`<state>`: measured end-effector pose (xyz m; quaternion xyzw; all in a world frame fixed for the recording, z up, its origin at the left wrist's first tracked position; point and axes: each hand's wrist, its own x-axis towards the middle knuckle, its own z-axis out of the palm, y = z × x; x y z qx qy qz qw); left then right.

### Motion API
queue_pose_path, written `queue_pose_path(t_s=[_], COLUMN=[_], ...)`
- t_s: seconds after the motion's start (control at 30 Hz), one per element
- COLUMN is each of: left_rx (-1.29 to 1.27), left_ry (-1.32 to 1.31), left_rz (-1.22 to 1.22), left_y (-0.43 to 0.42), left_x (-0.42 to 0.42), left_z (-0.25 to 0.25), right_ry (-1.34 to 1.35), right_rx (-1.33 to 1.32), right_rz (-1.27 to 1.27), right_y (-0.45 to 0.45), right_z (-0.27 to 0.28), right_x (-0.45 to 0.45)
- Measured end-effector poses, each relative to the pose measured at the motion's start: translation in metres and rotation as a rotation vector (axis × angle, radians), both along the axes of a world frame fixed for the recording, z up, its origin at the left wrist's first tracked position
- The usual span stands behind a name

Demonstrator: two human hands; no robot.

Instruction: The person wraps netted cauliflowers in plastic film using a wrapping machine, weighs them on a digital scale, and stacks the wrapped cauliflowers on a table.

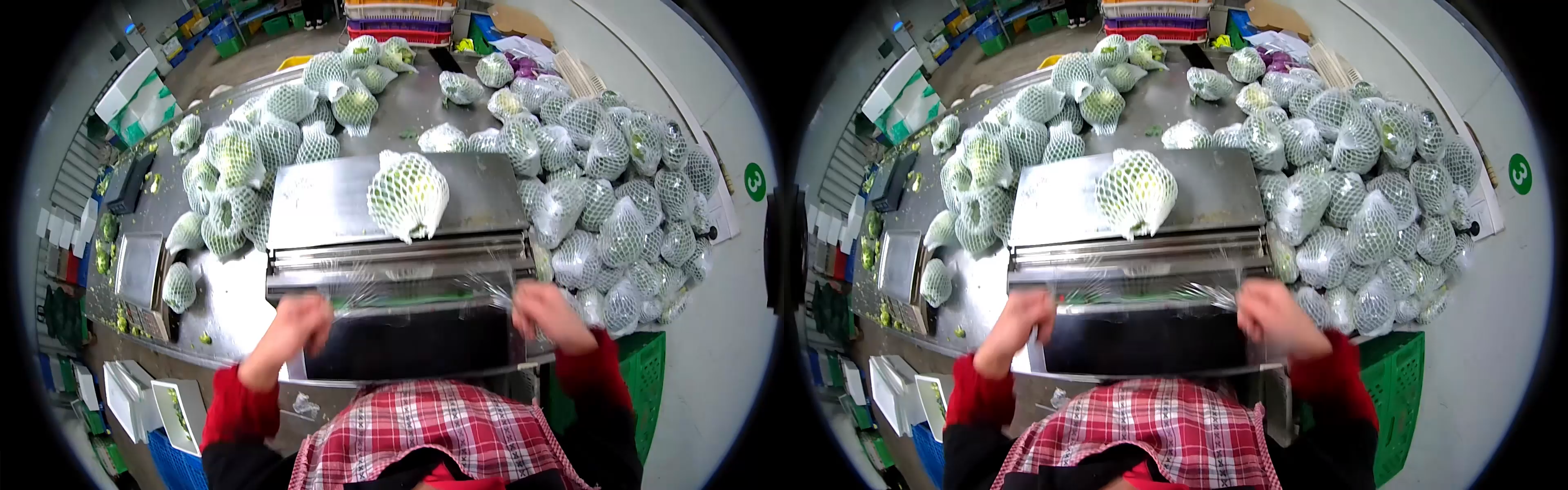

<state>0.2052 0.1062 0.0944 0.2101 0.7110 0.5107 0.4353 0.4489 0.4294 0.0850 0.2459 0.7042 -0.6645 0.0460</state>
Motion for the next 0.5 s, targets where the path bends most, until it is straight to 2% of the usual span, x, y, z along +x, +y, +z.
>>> queue_pose_path(t_s=[0.03,0.07,0.1,0.13,0.17,0.2,0.23,0.27,0.3,0.33,0.37,0.4,0.43,0.47,0.5], left_rx=[0.096,0.359,0.576,0.773,0.849,0.912,0.692,0.598,0.119,0.267,-0.038,0.236,0.49,0.386,0.29], left_ry=[-0.073,-0.065,0.093,-0.072,-0.019,0.229,0.76,0.629,0.765,0.526,0.674,0.619,0.531,0.76,0.991], left_rz=[0.036,0.017,-0.009,0.096,0.255,0.209,0.173,0.195,0.057,0.013,-0.081,-0.068,-0.058,-0.192,-0.328], left_y=[-0.001,0.004,0.022,0.047,0.076,0.108,0.137,0.159,0.16,0.166,0.161,0.157,0.15,0.144,0.139], left_x=[0.014,0.011,0.001,-0.01,-0.014,-0.041,-0.066,-0.098,-0.125,-0.136,-0.14,-0.131,-0.119,-0.117,-0.12], left_z=[0.022,0.04,0.062,0.077,0.092,0.087,0.077,0.034,0.001,-0.042,-0.057,-0.053,-0.046,-0.039,-0.029], right_ry=[0.005,0.318,0.61,0.78,0.967,0.947,0.925,0.808,0.689,0.624,0.566,0.581,0.636,0.678,0.664], right_rx=[-0.107,-0.22,-0.342,-0.444,-0.529,-0.399,-0.271,-0.297,-0.324,-0.335,-0.34,-0.341,-0.288,-0.24,-0.251], right_rz=[-0.005,-0.062,-0.124,-0.249,-0.367,-0.416,-0.463,-0.409,-0.357,-0.321,-0.283,-0.287,-0.185,-0.085,-0.097], right_y=[-0.012,-0.009,-0.004,0.004,0.016,0.032,0.044,0.053,0.061,0.056,0.054,0.06,0.058,0.054,0.056], right_z=[0.022,0.04,0.053,0.061,0.072,0.065,0.039,-0.007,-0.047,-0.065,-0.074,-0.068,-0.062,-0.064,-0.068], right_x=[0.007,-0.004,-0.021,-0.047,-0.081,-0.12,-0.151,-0.17,-0.187,-0.192,-0.197,-0.203,-0.198,-0.19,-0.189])
